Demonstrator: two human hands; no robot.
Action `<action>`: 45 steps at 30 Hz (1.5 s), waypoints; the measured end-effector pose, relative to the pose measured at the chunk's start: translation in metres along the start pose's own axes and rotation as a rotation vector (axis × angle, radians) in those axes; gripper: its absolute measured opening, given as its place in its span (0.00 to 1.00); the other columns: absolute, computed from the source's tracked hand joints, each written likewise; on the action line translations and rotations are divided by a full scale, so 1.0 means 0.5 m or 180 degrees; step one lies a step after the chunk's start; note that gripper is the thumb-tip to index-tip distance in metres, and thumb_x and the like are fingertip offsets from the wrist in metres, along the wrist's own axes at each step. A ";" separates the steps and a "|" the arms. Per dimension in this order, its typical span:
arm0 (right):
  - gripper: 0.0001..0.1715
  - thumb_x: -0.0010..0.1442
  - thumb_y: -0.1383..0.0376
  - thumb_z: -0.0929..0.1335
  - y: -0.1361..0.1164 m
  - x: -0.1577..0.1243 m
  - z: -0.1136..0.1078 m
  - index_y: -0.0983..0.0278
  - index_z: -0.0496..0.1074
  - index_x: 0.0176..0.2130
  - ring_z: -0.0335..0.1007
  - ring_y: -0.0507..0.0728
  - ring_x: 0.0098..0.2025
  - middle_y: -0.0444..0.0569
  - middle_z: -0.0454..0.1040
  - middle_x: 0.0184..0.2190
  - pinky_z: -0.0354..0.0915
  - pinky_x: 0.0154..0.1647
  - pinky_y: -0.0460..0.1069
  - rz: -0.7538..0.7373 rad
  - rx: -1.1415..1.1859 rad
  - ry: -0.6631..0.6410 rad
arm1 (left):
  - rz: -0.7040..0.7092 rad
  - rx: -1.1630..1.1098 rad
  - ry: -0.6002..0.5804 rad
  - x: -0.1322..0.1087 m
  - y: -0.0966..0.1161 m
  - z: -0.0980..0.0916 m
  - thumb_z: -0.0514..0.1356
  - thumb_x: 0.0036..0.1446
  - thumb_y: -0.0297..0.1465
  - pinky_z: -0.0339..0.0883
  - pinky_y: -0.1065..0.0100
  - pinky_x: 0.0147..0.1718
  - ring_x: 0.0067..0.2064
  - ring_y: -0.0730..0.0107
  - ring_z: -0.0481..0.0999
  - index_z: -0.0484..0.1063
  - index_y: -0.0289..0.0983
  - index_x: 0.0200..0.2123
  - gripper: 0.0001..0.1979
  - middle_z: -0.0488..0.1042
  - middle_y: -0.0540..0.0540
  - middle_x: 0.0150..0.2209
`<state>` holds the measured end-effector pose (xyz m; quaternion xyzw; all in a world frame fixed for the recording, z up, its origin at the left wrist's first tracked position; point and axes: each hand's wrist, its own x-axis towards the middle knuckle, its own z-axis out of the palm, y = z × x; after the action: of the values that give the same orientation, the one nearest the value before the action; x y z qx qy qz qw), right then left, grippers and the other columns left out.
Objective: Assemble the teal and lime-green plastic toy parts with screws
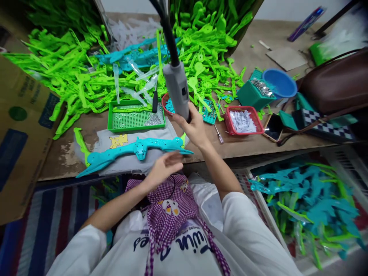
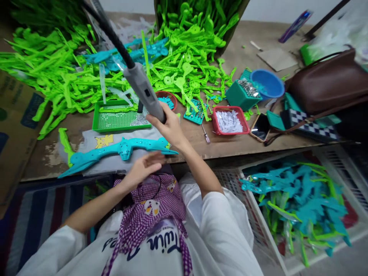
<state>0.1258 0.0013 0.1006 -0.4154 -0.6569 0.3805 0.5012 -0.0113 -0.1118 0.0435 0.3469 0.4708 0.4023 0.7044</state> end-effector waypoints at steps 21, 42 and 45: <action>0.29 0.65 0.43 0.62 0.200 -0.131 -0.063 0.64 0.73 0.43 0.78 0.57 0.35 0.51 0.80 0.30 0.72 0.40 0.52 0.2538 -0.1257 0.0409 | 0.1625 0.1759 0.1380 0.160 0.033 -0.248 0.68 0.52 0.54 0.54 0.43 0.67 0.73 0.42 0.52 0.52 0.44 0.70 0.49 0.53 0.35 0.71; 0.26 0.55 0.47 0.74 0.051 -0.132 -0.089 0.60 0.74 0.46 0.64 0.48 0.18 0.39 0.76 0.26 0.60 0.14 0.43 0.1345 0.0985 -0.0464 | 0.2923 0.4922 -0.0531 0.013 0.069 -0.174 0.62 0.61 0.34 0.68 0.51 0.48 0.47 0.51 0.75 0.75 0.39 0.54 0.18 0.78 0.36 0.46; 0.26 0.56 0.46 0.73 0.021 -0.121 -0.081 0.61 0.76 0.45 0.66 0.48 0.22 0.41 0.76 0.29 0.62 0.18 0.43 0.1046 0.0979 -0.0607 | 0.3040 0.4984 -0.0377 -0.013 0.077 -0.175 0.61 0.62 0.36 0.68 0.51 0.48 0.46 0.51 0.76 0.75 0.40 0.55 0.18 0.78 0.38 0.45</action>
<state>0.1760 -0.0477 0.0787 -0.3976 -0.5592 0.5900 0.4256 -0.1043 -0.0914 0.0516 0.9026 0.3787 0.1984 0.0503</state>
